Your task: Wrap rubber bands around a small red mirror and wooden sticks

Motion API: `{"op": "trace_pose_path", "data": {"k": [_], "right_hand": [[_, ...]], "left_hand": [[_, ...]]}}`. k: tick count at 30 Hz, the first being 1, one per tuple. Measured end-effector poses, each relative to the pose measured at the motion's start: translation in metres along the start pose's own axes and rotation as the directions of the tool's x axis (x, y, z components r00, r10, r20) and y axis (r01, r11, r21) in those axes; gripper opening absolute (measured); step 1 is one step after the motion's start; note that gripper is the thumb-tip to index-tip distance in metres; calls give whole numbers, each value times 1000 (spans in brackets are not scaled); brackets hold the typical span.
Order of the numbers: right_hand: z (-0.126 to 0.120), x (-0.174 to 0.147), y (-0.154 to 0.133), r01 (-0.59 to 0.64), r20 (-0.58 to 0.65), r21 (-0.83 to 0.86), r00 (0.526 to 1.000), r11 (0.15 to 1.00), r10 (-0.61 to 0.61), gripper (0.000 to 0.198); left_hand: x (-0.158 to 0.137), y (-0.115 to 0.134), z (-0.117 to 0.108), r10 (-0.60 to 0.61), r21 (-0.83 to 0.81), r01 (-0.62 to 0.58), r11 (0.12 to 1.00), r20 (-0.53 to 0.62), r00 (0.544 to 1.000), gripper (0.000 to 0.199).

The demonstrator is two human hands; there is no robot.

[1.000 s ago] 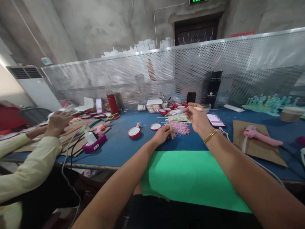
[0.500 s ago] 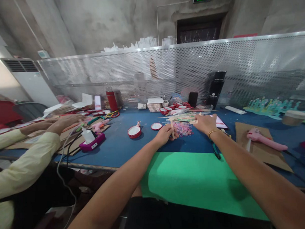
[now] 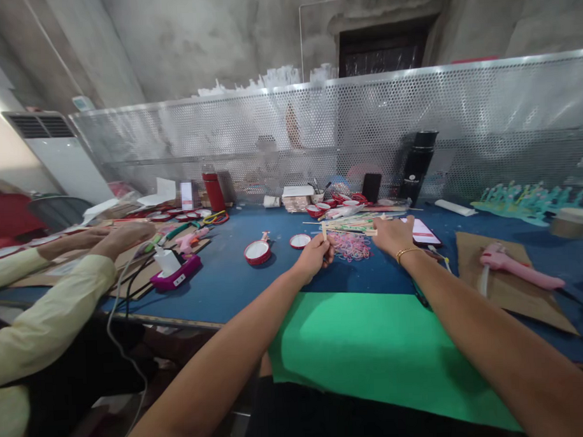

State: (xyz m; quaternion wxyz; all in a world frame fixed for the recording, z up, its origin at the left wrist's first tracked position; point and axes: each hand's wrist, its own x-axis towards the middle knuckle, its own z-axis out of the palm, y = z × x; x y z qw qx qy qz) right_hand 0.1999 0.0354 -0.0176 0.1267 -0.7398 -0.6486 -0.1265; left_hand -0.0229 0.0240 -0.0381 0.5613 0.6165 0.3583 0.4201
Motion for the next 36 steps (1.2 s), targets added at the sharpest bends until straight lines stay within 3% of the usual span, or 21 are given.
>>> {"op": "trace_pose_path", "data": {"k": [3,6,8,15,21,24,29,36], "right_hand": [[-12,-10,-10,153,-136,300,984,942,-116,29],[-24,-25,-26,412,-286,616,911,672,-297,36],[-28,-35,-36,494,-356,627,869,602,-342,35],[-26,-49,-48,533,-358,571,846,625,-395,31],[-31,-59,-47,577,-487,680,817,453,-310,31],[-32,-69,-49,580,-486,716,814,389,-319,30],[-29,-77,-50,495,-380,758,864,424,-330,24],[-24,-73,-52,517,-390,746,850,420,-353,25]], "left_hand": [[1,0,-1,4,-50,-4,999,6,1000,14],[-1,2,0,6,-101,-2,995,44,999,24],[-3,4,1,1,-132,9,991,75,997,32],[-5,6,1,13,-173,2,985,87,996,39],[-1,9,-8,-37,-301,44,953,28,999,33],[0,11,-13,-85,-424,82,902,13,996,29],[0,14,-19,-132,-601,98,793,-13,991,22],[0,15,-19,-145,-611,122,782,12,989,22]]}}
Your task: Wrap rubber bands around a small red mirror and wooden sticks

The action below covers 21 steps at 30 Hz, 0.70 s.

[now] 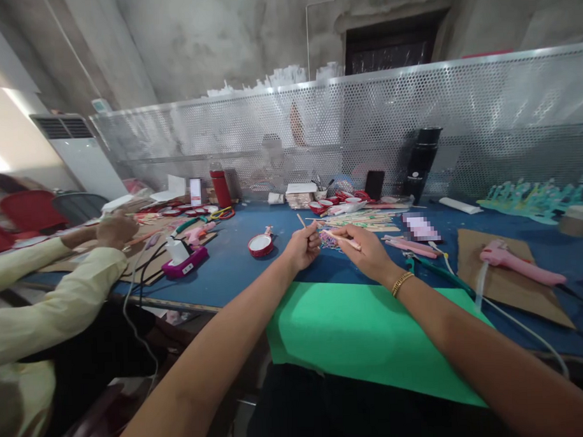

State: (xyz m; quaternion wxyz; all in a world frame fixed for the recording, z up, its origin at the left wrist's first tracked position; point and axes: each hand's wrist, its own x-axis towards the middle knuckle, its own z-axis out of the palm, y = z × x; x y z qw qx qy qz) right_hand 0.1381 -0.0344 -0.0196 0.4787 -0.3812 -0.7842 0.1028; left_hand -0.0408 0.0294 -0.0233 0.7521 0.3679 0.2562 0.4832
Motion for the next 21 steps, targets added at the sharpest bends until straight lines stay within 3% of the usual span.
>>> {"op": "trace_pose_path", "data": {"k": [11,17,21], "right_hand": [[3,-1,-2,-24,-44,-46,999,999,22,26],[6,-1,6,-186,-42,-179,982,966,182,31],[11,0,15,-194,19,-140,980,971,198,39]], "left_hand": [[-2,-3,3,-50,28,48,998,99,994,29],[-1,-8,6,87,124,-95,988,71,994,32],[-1,-14,7,177,246,-185,952,52,983,35]]}}
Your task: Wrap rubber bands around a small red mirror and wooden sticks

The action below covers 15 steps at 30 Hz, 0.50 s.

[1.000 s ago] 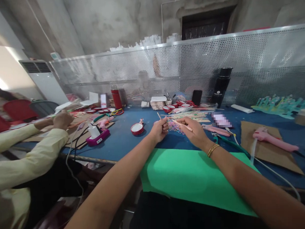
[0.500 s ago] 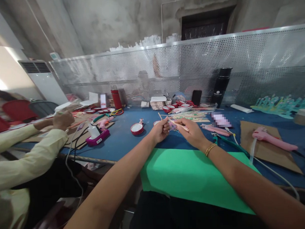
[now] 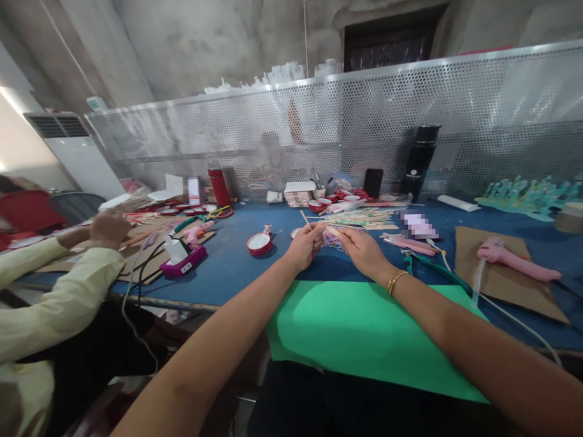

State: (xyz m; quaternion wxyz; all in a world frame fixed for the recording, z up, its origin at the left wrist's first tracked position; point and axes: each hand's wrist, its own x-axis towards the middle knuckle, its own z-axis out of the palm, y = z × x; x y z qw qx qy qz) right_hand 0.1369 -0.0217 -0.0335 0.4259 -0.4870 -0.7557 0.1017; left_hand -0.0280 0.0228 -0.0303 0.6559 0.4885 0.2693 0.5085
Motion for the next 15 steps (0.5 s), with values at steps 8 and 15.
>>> {"op": "trace_pose_path", "data": {"k": [8,15], "right_hand": [[9,-1,0,-29,-49,25,998,999,30,41],[-3,5,4,56,-57,24,997,998,-54,36]], "left_hand": [[0,-3,1,69,71,-71,995,23,997,36],[3,-2,5,122,67,-124,990,31,992,40]]}}
